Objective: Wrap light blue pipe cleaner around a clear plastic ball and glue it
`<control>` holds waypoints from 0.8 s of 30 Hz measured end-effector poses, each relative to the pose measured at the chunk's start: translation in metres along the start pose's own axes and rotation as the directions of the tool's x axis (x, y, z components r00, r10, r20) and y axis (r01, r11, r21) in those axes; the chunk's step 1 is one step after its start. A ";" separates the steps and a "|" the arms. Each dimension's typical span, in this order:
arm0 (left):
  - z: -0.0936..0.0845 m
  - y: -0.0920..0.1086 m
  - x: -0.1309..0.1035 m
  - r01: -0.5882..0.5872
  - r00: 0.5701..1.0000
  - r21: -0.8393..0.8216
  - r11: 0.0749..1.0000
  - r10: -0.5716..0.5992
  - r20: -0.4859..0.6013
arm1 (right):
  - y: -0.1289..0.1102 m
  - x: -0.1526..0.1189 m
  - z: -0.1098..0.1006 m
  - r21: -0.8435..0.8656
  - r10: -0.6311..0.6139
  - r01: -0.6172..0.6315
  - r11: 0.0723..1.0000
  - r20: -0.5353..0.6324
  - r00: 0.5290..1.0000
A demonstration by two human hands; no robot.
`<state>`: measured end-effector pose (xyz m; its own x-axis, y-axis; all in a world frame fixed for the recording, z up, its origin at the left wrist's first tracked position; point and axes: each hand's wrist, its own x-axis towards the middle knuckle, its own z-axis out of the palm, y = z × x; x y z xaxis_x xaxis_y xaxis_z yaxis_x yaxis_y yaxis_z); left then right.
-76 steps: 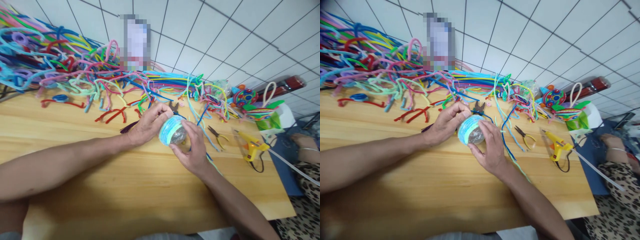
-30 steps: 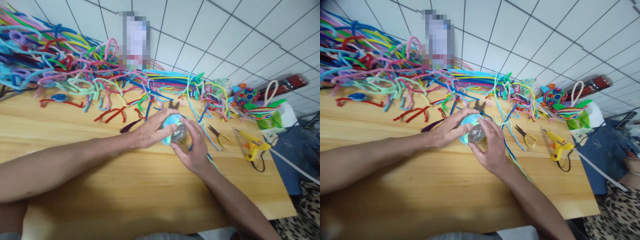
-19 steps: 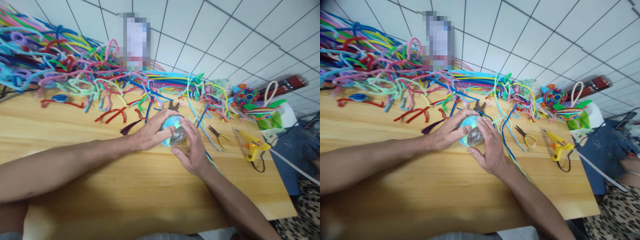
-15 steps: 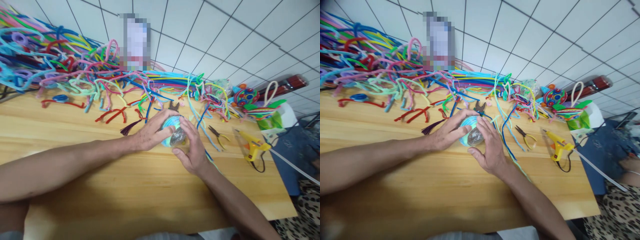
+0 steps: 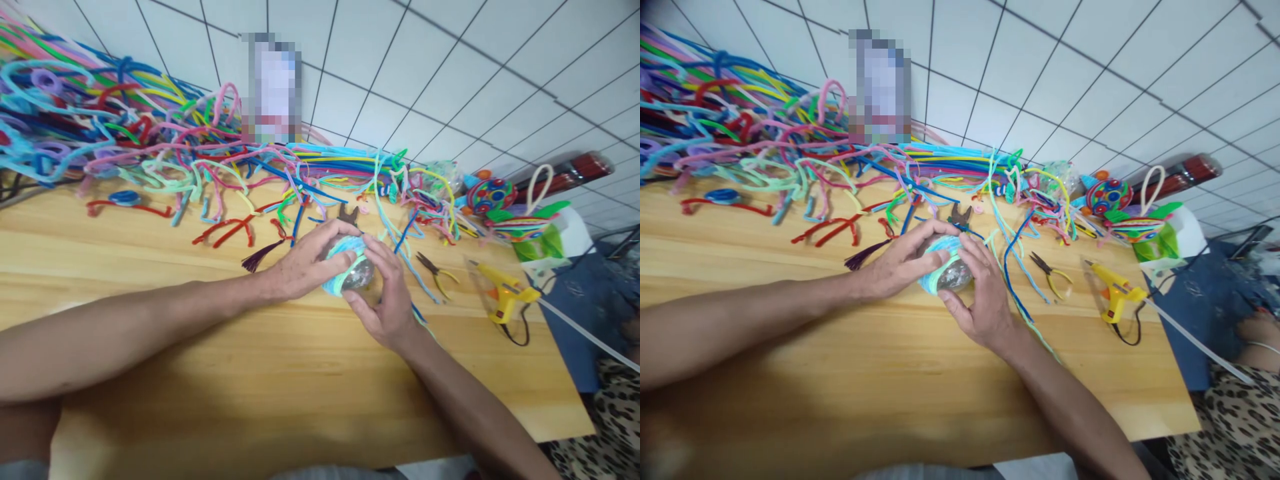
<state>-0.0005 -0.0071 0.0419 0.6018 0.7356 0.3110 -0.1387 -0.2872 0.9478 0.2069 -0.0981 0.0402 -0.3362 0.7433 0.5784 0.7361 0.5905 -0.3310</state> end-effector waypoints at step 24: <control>0.001 -0.004 0.002 -0.031 0.999 0.098 0.995 0.034 -0.030 | 0.004 -0.001 -0.005 -0.023 0.005 -0.006 1.000 -0.032 0.999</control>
<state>0.0022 -0.0050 0.0389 0.5732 0.7431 0.3452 -0.0797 -0.3688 0.9261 0.2130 -0.0984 0.0422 -0.3135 0.7362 0.5998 0.7514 0.5785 -0.3174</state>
